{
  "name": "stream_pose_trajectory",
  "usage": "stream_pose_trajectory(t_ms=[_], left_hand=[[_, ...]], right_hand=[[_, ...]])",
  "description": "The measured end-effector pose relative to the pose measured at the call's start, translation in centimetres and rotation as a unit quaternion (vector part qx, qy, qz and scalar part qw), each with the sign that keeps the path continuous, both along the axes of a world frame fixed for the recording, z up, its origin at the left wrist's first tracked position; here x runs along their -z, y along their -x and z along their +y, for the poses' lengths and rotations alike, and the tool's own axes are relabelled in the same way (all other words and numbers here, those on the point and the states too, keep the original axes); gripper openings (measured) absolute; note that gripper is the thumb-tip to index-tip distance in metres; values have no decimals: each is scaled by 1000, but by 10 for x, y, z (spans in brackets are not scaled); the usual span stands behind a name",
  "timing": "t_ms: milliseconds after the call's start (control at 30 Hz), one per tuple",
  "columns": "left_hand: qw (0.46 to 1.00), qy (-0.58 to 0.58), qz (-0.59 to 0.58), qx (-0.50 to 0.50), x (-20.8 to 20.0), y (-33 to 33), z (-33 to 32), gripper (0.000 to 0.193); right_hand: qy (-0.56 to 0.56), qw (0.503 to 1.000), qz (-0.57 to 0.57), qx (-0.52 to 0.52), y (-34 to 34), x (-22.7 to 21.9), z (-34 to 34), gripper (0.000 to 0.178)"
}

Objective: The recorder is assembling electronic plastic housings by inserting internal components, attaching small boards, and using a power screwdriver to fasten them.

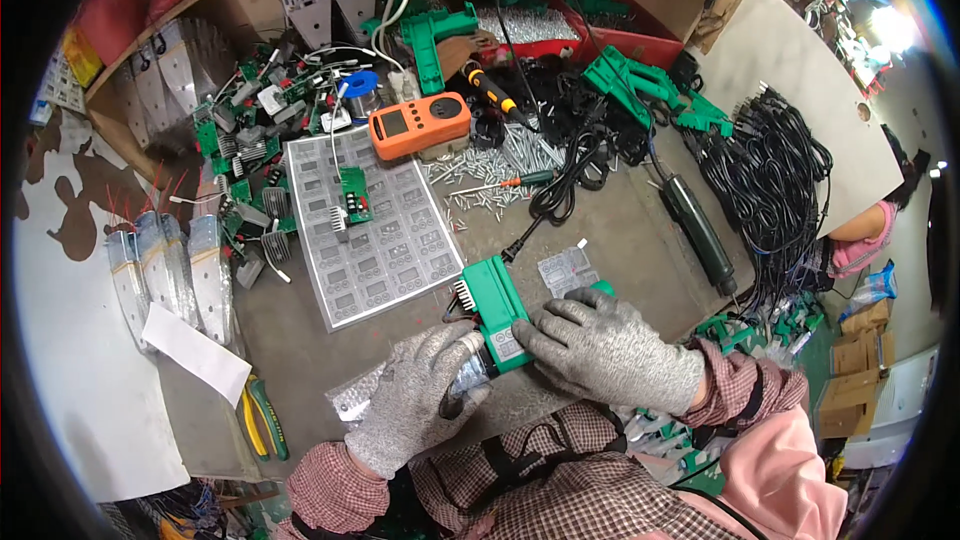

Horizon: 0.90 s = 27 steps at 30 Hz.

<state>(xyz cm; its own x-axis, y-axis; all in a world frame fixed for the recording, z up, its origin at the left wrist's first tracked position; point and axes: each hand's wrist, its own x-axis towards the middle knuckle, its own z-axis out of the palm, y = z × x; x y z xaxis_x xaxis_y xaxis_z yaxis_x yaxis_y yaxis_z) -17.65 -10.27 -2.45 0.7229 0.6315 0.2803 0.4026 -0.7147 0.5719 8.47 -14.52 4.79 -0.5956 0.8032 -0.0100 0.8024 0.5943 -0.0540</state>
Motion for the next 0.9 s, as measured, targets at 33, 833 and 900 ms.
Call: stream_pose_trajectory(t_ms=[33, 833, 900], left_hand=[[1000, 3, -3, 4, 1, -1, -2, 68], [996, -8, 62, -69, -9, -10, -9, 78], [996, -31, 49, -61, -5, -11, -9, 79]], right_hand=[[-8, 1000, -5, -1, -1, 1, -2, 44], [17, 998, -6, -54, 6, -16, 11, 17], [24, 998, 36, -50, 0, -16, 11, 20]])
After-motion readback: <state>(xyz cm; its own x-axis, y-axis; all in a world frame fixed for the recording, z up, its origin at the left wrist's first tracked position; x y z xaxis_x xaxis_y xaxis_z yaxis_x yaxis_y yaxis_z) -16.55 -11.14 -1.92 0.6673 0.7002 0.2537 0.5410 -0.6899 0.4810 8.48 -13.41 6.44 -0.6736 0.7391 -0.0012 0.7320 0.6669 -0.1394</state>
